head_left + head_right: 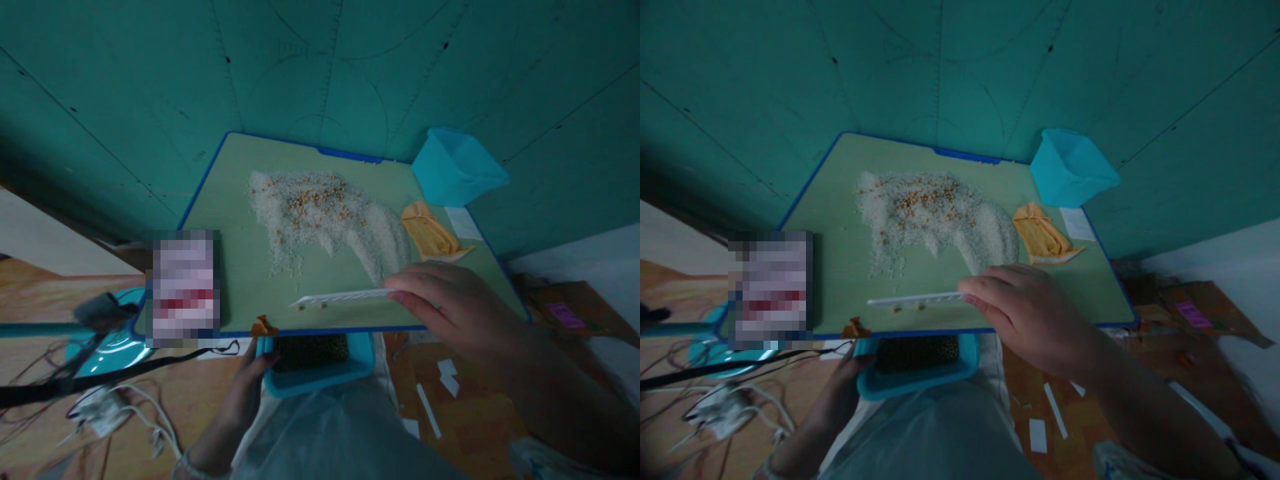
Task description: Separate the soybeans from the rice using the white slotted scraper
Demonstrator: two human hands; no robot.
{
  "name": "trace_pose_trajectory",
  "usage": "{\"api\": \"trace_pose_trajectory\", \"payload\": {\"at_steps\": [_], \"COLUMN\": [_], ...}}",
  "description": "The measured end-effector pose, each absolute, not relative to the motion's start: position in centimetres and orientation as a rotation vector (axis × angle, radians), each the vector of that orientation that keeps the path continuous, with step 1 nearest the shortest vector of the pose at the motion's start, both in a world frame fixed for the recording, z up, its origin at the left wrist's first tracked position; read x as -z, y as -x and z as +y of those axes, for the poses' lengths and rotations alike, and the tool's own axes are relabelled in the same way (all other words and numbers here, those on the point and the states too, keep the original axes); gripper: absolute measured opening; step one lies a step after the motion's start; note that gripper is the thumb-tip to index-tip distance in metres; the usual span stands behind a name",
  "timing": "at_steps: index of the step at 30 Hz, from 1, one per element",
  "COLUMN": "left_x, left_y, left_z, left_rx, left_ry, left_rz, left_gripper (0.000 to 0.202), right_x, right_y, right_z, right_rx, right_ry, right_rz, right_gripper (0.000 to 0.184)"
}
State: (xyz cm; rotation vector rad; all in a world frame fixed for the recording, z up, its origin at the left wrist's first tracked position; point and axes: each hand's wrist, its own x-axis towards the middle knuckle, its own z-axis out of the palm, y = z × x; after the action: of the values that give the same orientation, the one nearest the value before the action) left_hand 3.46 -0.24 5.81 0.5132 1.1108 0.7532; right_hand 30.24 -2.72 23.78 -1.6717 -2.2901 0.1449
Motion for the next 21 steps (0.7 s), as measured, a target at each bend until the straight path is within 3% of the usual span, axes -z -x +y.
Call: {"api": "trace_pose_trajectory", "payload": {"at_steps": [10,16,21], "left_x": [-6.0,-5.8,-5.9], "left_y": [-3.6,-4.2,-4.3], "left_z": [-0.2,-0.2,-0.4], "left_rx": [-0.678,-0.665,-0.689], "left_ry": [-0.516,-0.497,-0.479], "left_rz": [1.074,1.075,1.084], "left_gripper": [0.026,0.031,0.038], "right_x": [-23.9,-23.9,-23.7], "right_y": [-29.5,-29.7,-30.1], "right_z": [-5.4,-5.6,-4.5], "right_rx": [-0.278,-0.397,-0.661], "right_ry": [1.695,1.776,1.94], "right_rz": [-2.325,-2.181,-1.748], "right_gripper": [0.015,0.011,0.01]}}
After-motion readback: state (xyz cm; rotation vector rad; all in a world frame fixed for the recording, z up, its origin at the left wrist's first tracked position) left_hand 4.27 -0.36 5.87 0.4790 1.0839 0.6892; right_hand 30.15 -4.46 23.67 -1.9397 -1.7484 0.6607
